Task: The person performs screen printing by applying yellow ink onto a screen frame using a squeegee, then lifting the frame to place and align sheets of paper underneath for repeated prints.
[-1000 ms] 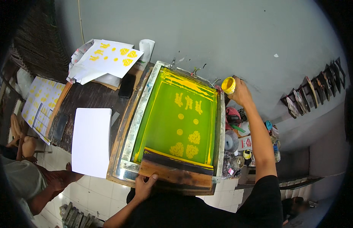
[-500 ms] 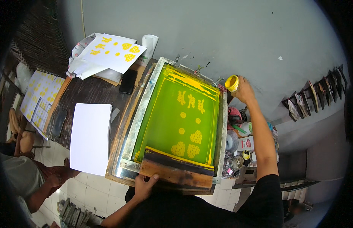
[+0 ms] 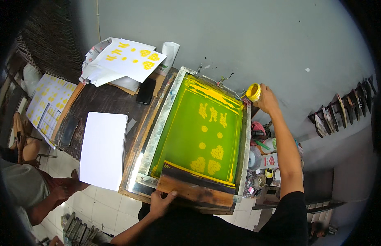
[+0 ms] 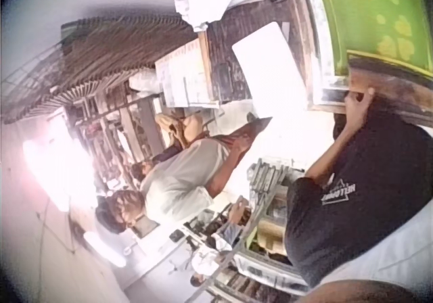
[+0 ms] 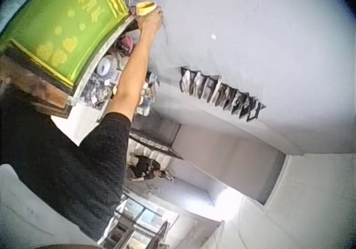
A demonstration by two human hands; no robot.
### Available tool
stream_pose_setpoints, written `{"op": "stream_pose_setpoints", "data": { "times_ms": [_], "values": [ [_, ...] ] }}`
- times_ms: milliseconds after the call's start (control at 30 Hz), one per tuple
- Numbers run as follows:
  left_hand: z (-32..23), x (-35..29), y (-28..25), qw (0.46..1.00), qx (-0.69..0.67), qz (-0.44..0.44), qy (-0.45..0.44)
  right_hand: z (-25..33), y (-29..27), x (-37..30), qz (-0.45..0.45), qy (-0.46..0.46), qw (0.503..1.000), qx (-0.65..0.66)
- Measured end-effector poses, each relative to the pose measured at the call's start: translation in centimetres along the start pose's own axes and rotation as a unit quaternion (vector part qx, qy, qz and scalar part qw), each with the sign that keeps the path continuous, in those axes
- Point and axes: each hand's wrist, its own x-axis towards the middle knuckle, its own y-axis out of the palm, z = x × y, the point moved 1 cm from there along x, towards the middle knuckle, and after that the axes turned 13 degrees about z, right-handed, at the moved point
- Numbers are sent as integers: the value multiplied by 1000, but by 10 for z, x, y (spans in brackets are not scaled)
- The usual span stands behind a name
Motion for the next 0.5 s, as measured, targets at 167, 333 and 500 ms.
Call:
{"op": "stream_pose_setpoints", "data": {
  "times_ms": [167, 333, 500],
  "values": [
    [0, -1, -1, 998, -6, 9, -68, 17, -10, 5, 14, 12, 1000, -10],
    [4, 0, -1, 1000, -4, -6, -24, 40, -18, 14, 1, -18, 999, -26],
    [6, 0, -1, 999, -9, 3, -53, 65, -24, 27, -16, -62, 998, -24]
  ]
}}
